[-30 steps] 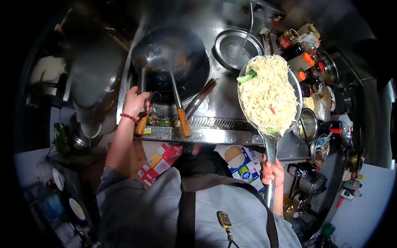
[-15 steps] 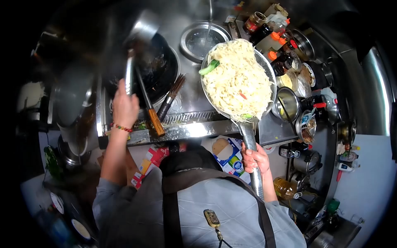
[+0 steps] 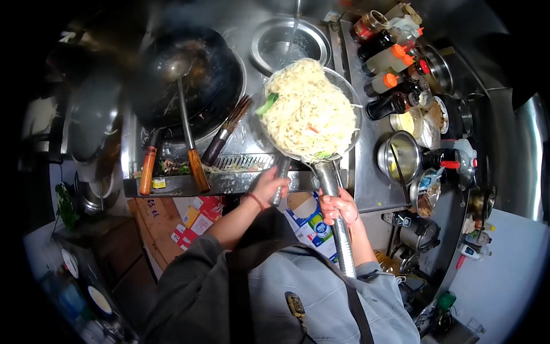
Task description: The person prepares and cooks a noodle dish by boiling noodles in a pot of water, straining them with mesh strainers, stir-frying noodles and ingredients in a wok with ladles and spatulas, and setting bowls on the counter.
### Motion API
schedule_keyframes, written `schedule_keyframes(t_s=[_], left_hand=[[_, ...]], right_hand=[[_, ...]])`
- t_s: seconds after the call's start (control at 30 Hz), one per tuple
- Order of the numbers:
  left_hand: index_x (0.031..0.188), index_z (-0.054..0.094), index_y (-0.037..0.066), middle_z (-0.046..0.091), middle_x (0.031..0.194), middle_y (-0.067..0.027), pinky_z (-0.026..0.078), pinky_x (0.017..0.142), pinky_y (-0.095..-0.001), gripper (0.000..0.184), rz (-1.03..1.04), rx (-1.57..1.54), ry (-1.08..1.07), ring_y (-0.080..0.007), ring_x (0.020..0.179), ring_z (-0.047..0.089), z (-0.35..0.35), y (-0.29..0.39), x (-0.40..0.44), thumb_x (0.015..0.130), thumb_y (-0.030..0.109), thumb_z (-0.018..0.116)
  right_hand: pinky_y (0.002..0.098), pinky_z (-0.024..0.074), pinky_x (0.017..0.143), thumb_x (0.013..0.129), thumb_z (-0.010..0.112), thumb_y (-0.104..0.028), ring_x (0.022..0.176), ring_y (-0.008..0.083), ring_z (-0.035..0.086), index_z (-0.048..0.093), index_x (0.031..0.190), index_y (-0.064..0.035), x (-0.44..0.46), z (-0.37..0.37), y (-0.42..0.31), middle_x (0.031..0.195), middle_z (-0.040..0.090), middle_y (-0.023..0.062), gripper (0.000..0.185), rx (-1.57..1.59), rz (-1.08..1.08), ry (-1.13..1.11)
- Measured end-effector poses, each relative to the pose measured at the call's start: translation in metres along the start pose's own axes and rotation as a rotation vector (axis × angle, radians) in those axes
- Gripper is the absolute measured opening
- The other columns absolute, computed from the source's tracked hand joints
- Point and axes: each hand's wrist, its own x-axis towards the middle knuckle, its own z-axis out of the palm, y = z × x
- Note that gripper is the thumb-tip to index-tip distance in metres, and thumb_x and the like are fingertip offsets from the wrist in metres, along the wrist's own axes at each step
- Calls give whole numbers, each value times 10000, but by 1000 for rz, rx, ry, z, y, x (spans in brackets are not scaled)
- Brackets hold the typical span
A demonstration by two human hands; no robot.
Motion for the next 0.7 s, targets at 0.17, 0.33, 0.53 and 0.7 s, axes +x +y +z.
schedule_keyframes(t_s=[0.17, 0.33, 0.53, 0.7], left_hand=[[1262, 403, 38, 582, 990, -73, 485, 718, -263, 389, -8, 353, -20, -145, 840, 573, -45, -29, 4, 899, 111, 520], [1308, 361, 18, 501, 1219, -146, 419, 929, -367, 466, -32, 269, -50, -238, 1083, 517, -76, 10, -96, 943, 306, 398], [1344, 290, 18, 439, 1270, -204, 328, 1014, -452, 592, 190, -672, 0, -302, 1157, 464, -72, 90, -149, 930, 440, 326], [1294, 358, 21, 522, 930, -85, 402, 507, -203, 467, 311, -816, -350, -71, 665, 479, -107, 172, -170, 919, 286, 447]], right_hand=[[258, 352, 379, 815, 543, -54, 421, 80, 384, 467, 982, -65, 34, -33, 22, 614, 412, 16, 183, 11, 47, -22], [299, 474, 491, 817, 593, -151, 514, 145, 528, 489, 1027, -14, 42, -43, 19, 691, 543, 50, 271, -245, 24, 169], [334, 455, 822, 803, 590, -61, 997, 276, 564, 532, 1118, -30, 47, 82, 21, 1052, 583, 141, 322, -1522, -893, 474], [418, 417, 867, 802, 631, -203, 945, 395, 512, 469, 1239, -178, 243, 113, 138, 1009, 555, 204, 467, -1838, -572, 264]])
